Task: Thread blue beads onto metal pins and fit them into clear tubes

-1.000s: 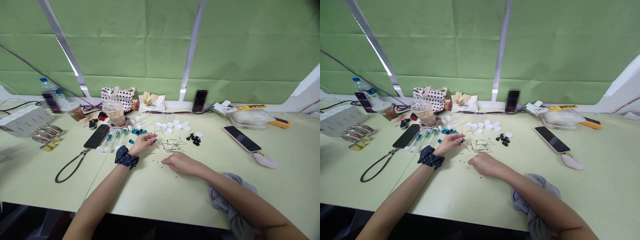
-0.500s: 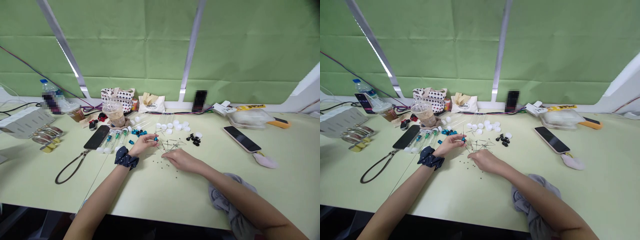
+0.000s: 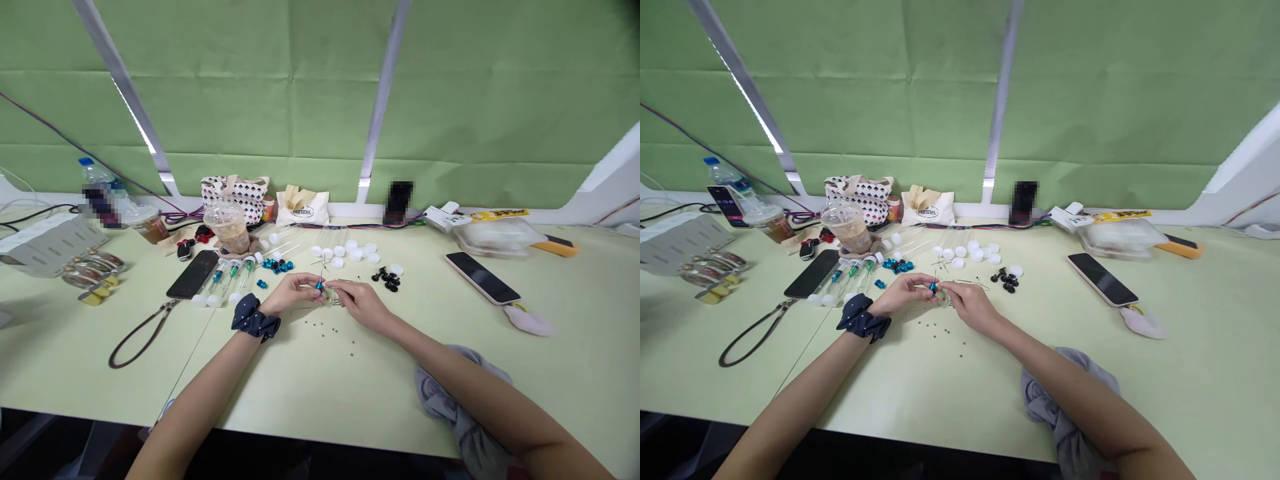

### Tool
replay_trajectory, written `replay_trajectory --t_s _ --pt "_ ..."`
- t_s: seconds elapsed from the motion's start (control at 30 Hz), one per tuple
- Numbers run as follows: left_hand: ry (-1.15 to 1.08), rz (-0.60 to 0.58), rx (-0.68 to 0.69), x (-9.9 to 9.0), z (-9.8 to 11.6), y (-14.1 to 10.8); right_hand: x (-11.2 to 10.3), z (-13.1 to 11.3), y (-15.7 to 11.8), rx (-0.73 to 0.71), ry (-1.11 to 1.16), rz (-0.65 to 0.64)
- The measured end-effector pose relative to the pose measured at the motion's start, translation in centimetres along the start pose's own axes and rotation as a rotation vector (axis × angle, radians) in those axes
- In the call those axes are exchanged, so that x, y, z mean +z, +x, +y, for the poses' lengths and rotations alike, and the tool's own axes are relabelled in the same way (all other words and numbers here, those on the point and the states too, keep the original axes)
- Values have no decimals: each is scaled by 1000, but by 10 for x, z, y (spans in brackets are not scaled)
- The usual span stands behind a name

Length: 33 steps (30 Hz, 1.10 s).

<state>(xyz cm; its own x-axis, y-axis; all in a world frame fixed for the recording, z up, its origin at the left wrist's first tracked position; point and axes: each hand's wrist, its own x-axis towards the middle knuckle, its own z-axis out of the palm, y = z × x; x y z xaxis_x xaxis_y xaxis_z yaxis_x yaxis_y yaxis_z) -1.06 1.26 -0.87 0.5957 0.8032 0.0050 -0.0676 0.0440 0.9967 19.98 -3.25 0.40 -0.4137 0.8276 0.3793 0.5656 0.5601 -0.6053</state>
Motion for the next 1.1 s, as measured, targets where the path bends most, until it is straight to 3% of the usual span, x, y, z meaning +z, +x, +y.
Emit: replay_trajectory --t_s 0.8,1.1 --pt "44 66 18 11 -2 1 5 1 0 -32 -24 15" --pt "42 111 5 14 0 0 7 7 0 33 -58 30"
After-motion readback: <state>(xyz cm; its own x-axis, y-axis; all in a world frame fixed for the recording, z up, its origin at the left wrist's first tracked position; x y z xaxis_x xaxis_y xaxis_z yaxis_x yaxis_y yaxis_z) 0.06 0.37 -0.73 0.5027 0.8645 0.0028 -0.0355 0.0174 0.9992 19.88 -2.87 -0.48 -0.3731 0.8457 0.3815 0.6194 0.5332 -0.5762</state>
